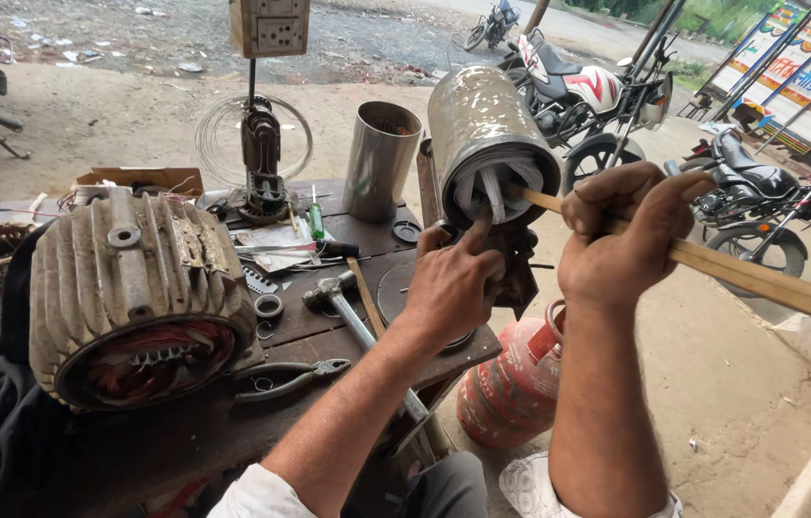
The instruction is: The person coils a length of white insulated wire by hand and inserts it into a cylindrical metal housing. They use a wooden stick to push and compact the wire inside the housing, then briefly interact with a passing dog before returning to adjust the wire.
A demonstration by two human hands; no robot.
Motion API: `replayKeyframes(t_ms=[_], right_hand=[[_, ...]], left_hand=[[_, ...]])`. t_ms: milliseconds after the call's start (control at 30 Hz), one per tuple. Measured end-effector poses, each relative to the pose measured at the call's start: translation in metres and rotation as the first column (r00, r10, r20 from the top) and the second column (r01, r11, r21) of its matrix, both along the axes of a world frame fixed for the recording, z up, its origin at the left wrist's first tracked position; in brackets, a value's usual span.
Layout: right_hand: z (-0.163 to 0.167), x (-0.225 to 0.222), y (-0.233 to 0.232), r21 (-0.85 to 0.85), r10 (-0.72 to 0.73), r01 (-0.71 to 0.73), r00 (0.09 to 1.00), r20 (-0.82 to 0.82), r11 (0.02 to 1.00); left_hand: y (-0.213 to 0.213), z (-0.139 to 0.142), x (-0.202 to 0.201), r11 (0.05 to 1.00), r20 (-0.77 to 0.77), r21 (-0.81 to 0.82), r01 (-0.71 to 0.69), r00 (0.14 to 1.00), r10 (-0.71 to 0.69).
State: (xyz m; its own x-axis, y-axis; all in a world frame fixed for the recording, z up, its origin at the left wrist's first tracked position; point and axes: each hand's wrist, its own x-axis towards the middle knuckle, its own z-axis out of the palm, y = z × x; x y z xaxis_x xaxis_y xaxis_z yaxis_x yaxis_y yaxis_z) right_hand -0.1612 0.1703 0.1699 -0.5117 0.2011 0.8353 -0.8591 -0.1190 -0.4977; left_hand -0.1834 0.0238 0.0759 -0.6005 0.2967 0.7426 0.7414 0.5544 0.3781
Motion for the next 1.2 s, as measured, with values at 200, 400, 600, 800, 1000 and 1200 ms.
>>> replayKeyframes(t_ms=[200,400,600,800,1000,1200], right_hand=[[0.000,0.008,-0.010,0.121,-0.148,0.142,0.988,0.045,0.982],[-0.026,0.040,-0.003,0.272,-0.079,0.094,0.995,-0.062,0.958],[-0.026,0.029,0.015,0.223,0.006,0.039,0.981,-0.196,0.974],[-0.014,-0.017,0.002,0.256,-0.019,0.039,0.997,-0.080,0.966],[-0.031,0.023,-0.011,0.259,-0.059,0.062,0.998,-0.018,0.964],[-0.037,0.054,-0.014,0.418,-0.092,0.125,0.991,-0.099,0.900]], left_hand=[[0.002,-0.007,-0.007,0.999,-0.078,0.034,0.013,0.997,-0.011],[-0.006,-0.004,-0.007,0.999,-0.052,0.029,0.037,0.998,-0.035],[-0.016,0.004,-0.005,0.999,0.016,-0.050,0.013,1.000,-0.012],[-0.013,0.001,-0.005,0.998,0.054,-0.064,-0.016,0.998,0.019],[-0.004,-0.011,-0.014,0.990,-0.037,0.135,-0.038,0.998,0.043],[-0.007,-0.012,-0.015,0.994,-0.029,0.106,-0.025,0.999,0.028]])
